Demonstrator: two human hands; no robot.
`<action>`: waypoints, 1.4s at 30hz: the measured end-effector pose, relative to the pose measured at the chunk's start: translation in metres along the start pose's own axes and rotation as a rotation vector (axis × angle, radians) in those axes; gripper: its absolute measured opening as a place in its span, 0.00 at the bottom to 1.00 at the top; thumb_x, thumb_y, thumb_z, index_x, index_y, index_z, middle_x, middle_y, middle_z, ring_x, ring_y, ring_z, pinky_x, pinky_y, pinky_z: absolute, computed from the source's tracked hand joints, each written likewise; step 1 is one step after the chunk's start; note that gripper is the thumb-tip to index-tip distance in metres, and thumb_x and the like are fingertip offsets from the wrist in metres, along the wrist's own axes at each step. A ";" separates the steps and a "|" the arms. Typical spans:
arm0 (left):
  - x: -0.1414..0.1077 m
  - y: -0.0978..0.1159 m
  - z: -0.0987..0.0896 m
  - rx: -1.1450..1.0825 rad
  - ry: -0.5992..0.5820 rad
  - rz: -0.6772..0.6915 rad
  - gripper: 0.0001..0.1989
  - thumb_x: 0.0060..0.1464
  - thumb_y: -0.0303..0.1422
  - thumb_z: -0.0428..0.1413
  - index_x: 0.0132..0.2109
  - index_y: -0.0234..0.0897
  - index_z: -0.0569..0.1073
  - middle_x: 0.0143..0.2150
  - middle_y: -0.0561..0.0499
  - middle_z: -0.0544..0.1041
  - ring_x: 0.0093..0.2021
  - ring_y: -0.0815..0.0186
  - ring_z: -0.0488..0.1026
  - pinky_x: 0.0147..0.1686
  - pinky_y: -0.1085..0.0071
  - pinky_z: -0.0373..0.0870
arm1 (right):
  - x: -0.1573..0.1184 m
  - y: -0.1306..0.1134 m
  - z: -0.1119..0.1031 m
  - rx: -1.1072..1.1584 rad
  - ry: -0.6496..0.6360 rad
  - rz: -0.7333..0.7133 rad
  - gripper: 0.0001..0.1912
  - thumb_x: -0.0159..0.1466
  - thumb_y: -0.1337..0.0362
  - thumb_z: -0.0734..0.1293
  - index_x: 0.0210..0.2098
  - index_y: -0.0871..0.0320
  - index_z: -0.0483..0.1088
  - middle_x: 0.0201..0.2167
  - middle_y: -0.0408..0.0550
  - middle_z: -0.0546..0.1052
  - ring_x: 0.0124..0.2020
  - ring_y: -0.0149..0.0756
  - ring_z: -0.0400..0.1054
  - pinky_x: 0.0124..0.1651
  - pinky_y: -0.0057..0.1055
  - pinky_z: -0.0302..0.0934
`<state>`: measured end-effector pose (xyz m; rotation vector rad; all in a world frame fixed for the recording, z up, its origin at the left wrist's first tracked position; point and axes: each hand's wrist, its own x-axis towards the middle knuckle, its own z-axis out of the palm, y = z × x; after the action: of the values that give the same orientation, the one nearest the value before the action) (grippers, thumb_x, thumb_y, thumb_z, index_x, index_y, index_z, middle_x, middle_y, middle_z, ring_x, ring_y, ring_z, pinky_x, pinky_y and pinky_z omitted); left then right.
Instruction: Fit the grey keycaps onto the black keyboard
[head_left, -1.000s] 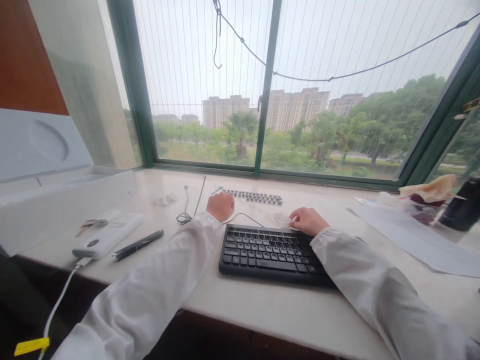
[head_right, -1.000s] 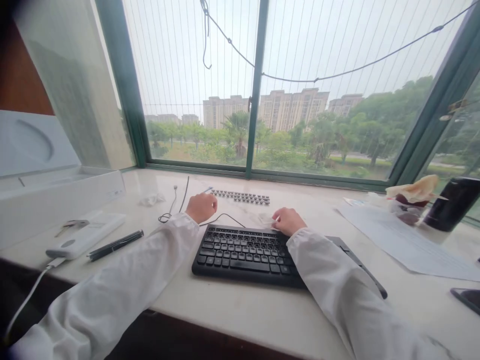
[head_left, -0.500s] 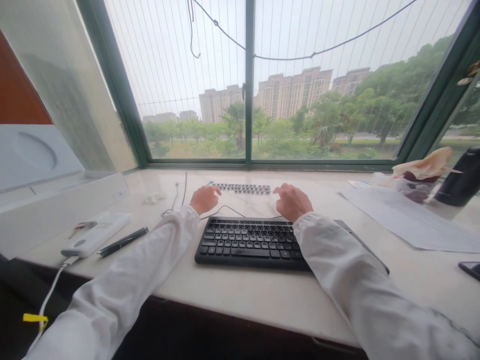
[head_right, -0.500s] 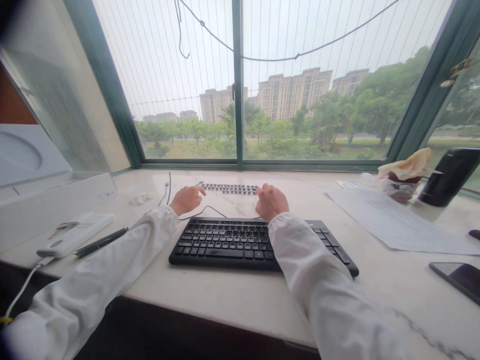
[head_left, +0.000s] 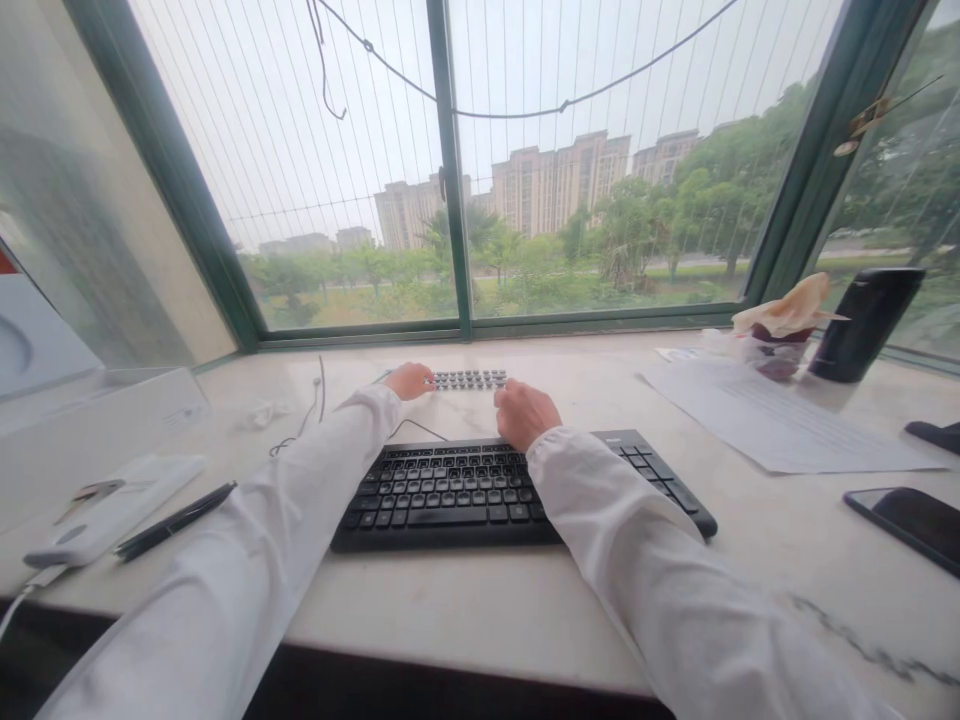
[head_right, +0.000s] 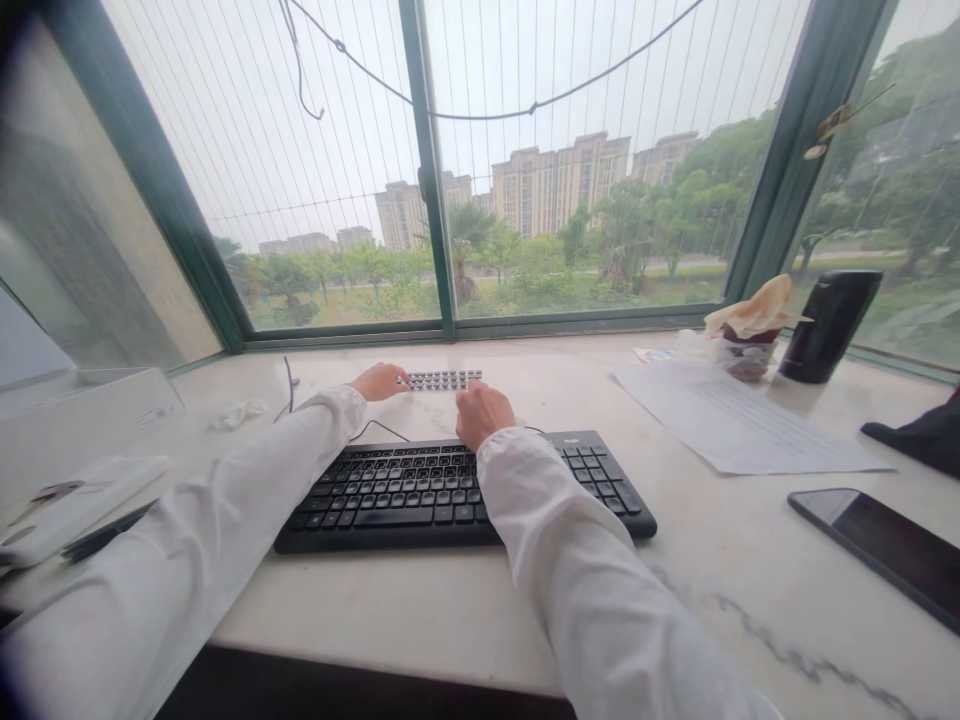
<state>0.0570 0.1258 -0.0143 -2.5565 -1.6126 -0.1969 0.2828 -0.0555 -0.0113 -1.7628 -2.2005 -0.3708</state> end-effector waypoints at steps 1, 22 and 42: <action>0.002 0.001 0.002 0.001 0.001 0.003 0.16 0.52 0.40 0.55 0.45 0.41 0.79 0.40 0.49 0.80 0.41 0.65 0.74 0.41 0.76 0.65 | 0.001 0.000 0.000 0.003 0.003 -0.002 0.14 0.63 0.71 0.58 0.39 0.63 0.74 0.41 0.58 0.73 0.41 0.41 0.70 0.39 0.31 0.62; -0.121 0.078 -0.056 -0.086 0.404 0.321 0.11 0.51 0.38 0.56 0.39 0.39 0.78 0.25 0.53 0.75 0.26 0.67 0.71 0.28 0.73 0.61 | 0.009 0.034 0.017 0.344 -0.009 0.167 0.11 0.60 0.60 0.65 0.27 0.57 0.77 0.28 0.51 0.78 0.34 0.38 0.70 0.35 0.30 0.58; -0.130 0.081 -0.043 -0.610 0.309 0.239 0.07 0.39 0.34 0.63 0.28 0.33 0.80 0.16 0.58 0.66 0.19 0.75 0.59 0.22 0.77 0.54 | 0.005 0.011 0.002 0.369 0.248 -0.655 0.14 0.67 0.68 0.62 0.45 0.50 0.78 0.28 0.47 0.74 0.30 0.33 0.64 0.37 0.29 0.60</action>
<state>0.0725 -0.0319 0.0041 -2.9008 -1.2546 -1.1517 0.2928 -0.0476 -0.0111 -0.7414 -2.4095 -0.2739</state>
